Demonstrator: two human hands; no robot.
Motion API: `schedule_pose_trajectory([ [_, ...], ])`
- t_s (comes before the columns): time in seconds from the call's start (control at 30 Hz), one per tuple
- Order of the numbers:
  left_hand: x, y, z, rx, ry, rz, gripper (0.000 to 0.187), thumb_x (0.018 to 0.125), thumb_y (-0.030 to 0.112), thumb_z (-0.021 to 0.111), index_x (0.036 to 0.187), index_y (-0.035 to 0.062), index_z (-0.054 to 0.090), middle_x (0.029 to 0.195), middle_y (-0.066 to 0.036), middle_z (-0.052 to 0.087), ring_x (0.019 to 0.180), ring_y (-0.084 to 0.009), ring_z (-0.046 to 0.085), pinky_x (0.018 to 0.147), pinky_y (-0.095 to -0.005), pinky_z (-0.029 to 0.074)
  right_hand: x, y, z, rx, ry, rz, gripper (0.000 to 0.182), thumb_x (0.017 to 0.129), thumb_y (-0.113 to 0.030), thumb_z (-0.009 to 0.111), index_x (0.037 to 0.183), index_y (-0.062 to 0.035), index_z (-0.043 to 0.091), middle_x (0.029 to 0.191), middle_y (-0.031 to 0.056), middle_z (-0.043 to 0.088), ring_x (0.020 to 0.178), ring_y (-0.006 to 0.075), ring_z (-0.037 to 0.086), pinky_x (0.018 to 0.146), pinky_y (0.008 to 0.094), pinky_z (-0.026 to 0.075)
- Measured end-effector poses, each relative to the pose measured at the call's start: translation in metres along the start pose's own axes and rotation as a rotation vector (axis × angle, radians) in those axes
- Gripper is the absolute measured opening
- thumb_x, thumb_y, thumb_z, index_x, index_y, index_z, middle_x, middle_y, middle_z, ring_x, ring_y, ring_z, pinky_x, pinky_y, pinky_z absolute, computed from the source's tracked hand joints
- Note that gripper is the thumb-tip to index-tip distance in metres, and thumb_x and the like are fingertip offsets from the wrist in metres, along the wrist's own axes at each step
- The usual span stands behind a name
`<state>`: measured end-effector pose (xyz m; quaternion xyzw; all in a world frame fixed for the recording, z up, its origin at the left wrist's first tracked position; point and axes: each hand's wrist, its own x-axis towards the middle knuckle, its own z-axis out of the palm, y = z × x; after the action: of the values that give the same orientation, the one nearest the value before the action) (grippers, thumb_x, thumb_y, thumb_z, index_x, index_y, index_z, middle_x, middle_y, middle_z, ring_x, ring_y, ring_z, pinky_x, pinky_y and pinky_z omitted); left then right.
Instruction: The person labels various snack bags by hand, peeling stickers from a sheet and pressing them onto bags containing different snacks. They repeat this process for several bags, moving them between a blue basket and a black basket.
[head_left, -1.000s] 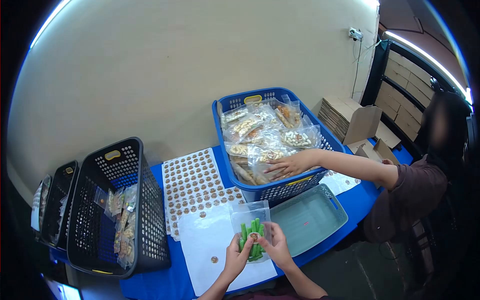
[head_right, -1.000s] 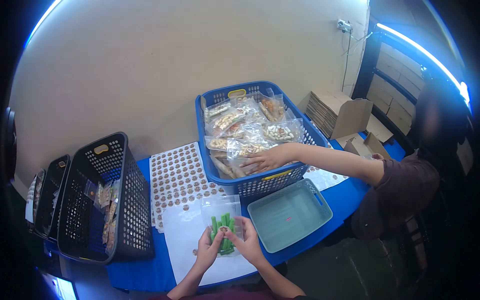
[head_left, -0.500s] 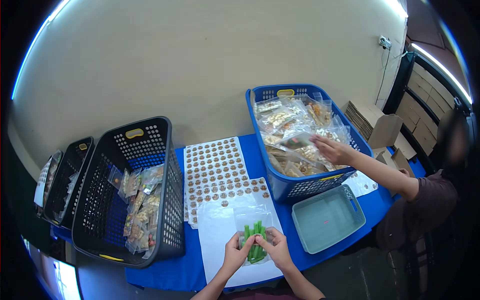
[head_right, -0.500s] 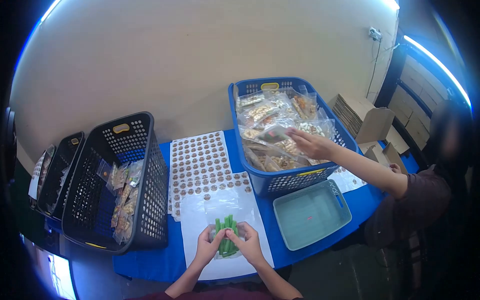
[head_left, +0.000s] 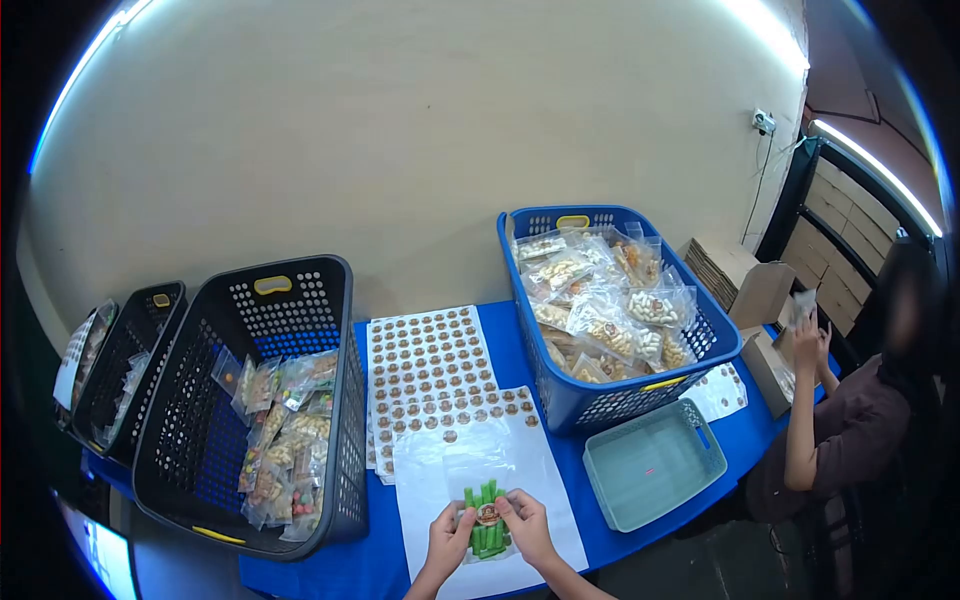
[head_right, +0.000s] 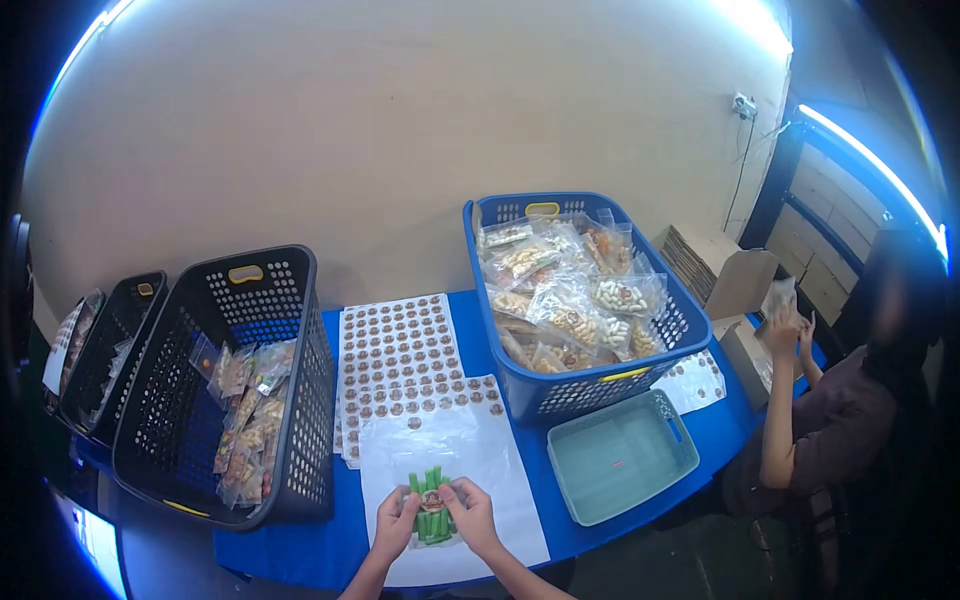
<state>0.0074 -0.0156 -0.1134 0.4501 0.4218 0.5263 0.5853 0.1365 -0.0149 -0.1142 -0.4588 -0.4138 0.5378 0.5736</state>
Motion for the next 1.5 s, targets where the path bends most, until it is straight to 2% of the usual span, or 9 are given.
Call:
schedule_pose_trajectory([
  [0.1, 0.0, -0.012, 0.001, 0.071, 0.076, -0.09, 0.024, 0.083, 0.017, 0.055, 0.093, -0.0044, 0.053, 0.074, -0.005, 0.059, 0.066, -0.0057, 0.053, 0.055, -0.0199, 0.044, -0.002, 0.006, -0.003, -0.024, 0.005, 0.022, 0.016, 0.086, -0.016, 0.052, 0.08, -0.0006, 0.051, 0.07, 0.0009, 0.055, 0.064, 0.0032, 0.048, 0.057, 0.0176, 0.038],
  [0.2, 0.001, -0.012, 0.013, 0.236, 0.113, 0.054, 0.024, 0.082, 0.017, 0.057, 0.091, -0.0047, 0.053, 0.074, -0.006, 0.059, 0.066, -0.0067, 0.054, 0.057, -0.0214, 0.045, -0.006, 0.001, -0.007, -0.129, 0.004, -0.042, 0.021, 0.082, -0.019, 0.057, 0.08, 0.0007, 0.052, 0.071, 0.0041, 0.057, 0.068, 0.0072, 0.051, 0.064, 0.0223, 0.041],
  [0.33, 0.002, -0.011, 0.033, 0.151, 0.117, 0.054, 0.025, 0.081, 0.017, 0.059, 0.09, -0.0047, 0.053, 0.075, -0.006, 0.059, 0.067, -0.0072, 0.054, 0.058, -0.0219, 0.045, -0.005, -0.011, -0.023, -0.293, 0.009, -0.079, 0.022, 0.079, -0.019, 0.061, 0.077, 0.0003, 0.052, 0.071, 0.0045, 0.057, 0.069, 0.0082, 0.052, 0.065, 0.0231, 0.042],
  [0.6, 0.002, -0.001, 0.074, -0.012, -0.106, -0.093, 0.033, 0.083, 0.022, 0.056, 0.103, -0.0029, 0.047, 0.084, -0.005, 0.059, 0.073, -0.0074, 0.055, 0.062, -0.0206, 0.045, -0.004, -0.031, -0.071, -0.05, 0.022, -0.044, 0.017, 0.08, -0.015, 0.06, 0.075, -0.0008, 0.053, 0.069, 0.0021, 0.056, 0.064, 0.005, 0.049, 0.058, 0.0208, 0.039],
  [0.8, 0.004, -0.019, 0.102, -0.055, -0.103, -0.158, 0.028, 0.083, 0.017, 0.056, 0.104, -0.0003, 0.047, 0.092, -0.006, 0.058, 0.08, -0.0085, 0.055, 0.069, -0.0211, 0.045, 0.002, -0.031, -0.106, 0.114, 0.008, 0.032, 0.014, 0.081, -0.014, 0.059, 0.078, -0.0016, 0.053, 0.072, 0.0016, 0.056, 0.066, 0.0039, 0.049, 0.059, 0.0193, 0.039],
  [0.93, 0.008, -0.021, 0.122, 0.048, -0.078, -0.006, 0.034, 0.078, 0.017, 0.063, 0.102, -0.0008, 0.048, 0.089, -0.006, 0.058, 0.08, -0.0095, 0.055, 0.07, -0.023, 0.045, 0.006, -0.037, -0.112, 0.143, 0.016, 0.029, 0.013, 0.082, -0.013, 0.057, 0.083, -0.0011, 0.053, 0.077, 0.0031, 0.057, 0.071, 0.0061, 0.052, 0.064, 0.0205, 0.04],
  [1.33, 0.008, 0.003, 0.056, 0.089, -0.206, -0.126, 0.035, 0.081, 0.013, 0.057, 0.107, -0.0048, 0.043, 0.1, -0.01, 0.055, 0.087, -0.0132, 0.055, 0.076, -0.0252, 0.044, 0.019, -0.008, -0.068, 0.242, -0.141, 0.198, 0.025, 0.081, -0.02, 0.06, 0.088, 0.0024, 0.051, 0.082, 0.0046, 0.055, 0.077, 0.0074, 0.05, 0.067, 0.021, 0.04],
  [1.43, -0.001, 0.007, 0.034, 0.139, -0.094, -0.168, 0.029, 0.085, 0.013, 0.052, 0.105, -0.0064, 0.044, 0.098, -0.01, 0.056, 0.087, -0.0134, 0.055, 0.076, -0.0251, 0.044, 0.016, -0.008, -0.043, 0.147, -0.186, 0.189, 0.027, 0.082, -0.022, 0.058, 0.09, 0.0024, 0.05, 0.084, 0.0046, 0.055, 0.077, 0.0074, 0.05, 0.069, 0.0211, 0.04],
  [1.5, -0.001, -0.001, 0.023, 0.08, 0.015, -0.047, 0.025, 0.086, 0.016, 0.05, 0.103, -0.0018, 0.05, 0.089, -0.008, 0.057, 0.077, -0.0126, 0.055, 0.068, -0.0248, 0.045, 0.014, -0.006, -0.023, 0.091, -0.218, 0.141, 0.029, 0.084, -0.021, 0.055, 0.099, 0.0017, 0.049, 0.086, 0.0043, 0.055, 0.078, 0.009, 0.051, 0.069, 0.022, 0.042],
])
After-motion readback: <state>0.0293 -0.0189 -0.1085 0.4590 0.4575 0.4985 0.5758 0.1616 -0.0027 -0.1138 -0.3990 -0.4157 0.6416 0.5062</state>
